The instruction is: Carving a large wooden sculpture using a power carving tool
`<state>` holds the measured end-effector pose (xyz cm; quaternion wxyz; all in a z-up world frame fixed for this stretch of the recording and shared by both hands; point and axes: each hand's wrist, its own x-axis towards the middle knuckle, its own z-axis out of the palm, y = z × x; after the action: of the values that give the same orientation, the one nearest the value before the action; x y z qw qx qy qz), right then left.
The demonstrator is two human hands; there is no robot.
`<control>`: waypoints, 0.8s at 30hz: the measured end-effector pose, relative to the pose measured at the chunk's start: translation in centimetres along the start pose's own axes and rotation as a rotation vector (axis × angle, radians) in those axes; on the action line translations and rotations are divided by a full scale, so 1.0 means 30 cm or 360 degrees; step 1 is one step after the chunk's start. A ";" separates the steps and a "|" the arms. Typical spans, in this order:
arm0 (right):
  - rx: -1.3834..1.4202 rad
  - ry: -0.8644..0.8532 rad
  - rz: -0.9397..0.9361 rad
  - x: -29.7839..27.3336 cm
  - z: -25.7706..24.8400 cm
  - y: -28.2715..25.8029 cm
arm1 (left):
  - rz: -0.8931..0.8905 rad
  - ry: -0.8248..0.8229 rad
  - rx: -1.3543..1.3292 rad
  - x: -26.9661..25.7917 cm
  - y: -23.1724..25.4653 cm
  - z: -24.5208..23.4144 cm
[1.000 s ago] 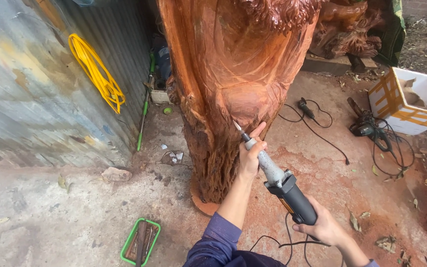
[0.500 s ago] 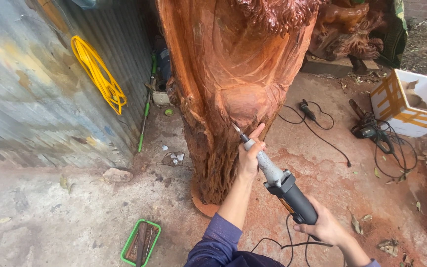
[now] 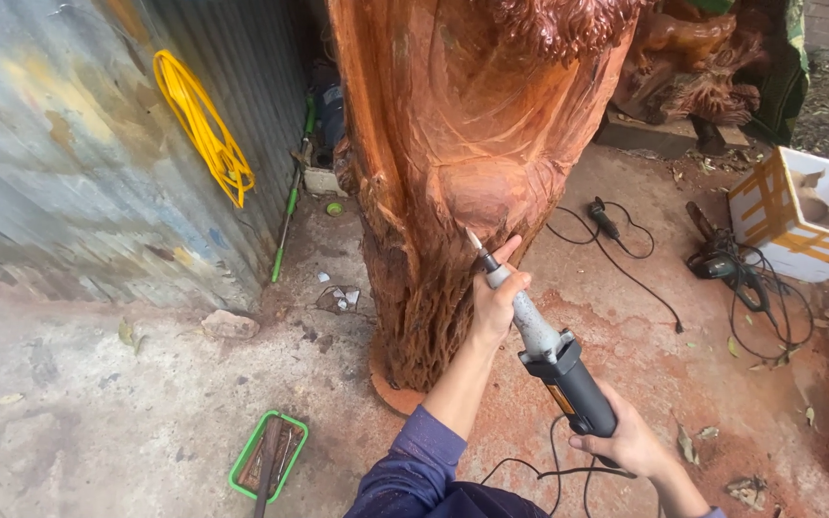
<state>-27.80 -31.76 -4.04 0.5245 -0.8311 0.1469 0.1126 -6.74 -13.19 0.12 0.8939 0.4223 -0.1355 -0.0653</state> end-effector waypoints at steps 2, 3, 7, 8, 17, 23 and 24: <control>0.0031 0.0005 -0.0093 0.020 -0.001 0.064 | -0.0015 0.0019 0.0036 -0.001 0.002 0.018; 0.0066 0.0016 -0.0183 0.030 -0.003 0.096 | -0.0035 0.0031 0.0072 -0.002 0.003 0.028; 0.0101 -0.0027 -0.0220 0.050 -0.013 0.109 | -0.0109 0.0093 0.0156 -0.003 0.013 0.052; 0.0088 -0.0029 -0.0175 0.058 -0.015 0.111 | -0.0129 0.0131 0.0136 -0.004 0.019 0.058; 0.0127 -0.0144 -0.0176 0.090 -0.029 0.068 | -0.0163 0.0253 0.0153 0.000 0.035 0.066; 0.0150 -0.0208 -0.0189 0.128 -0.040 0.065 | -0.0226 0.0282 0.0242 -0.010 0.087 0.090; 0.0124 -0.0189 -0.0210 0.129 -0.041 0.063 | -0.0255 0.0279 0.0263 -0.014 0.095 0.094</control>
<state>-24.84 -34.11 -6.42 0.5706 -0.8097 0.0646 0.1210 -7.97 -13.37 3.95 0.8563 0.5081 -0.0278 -0.0878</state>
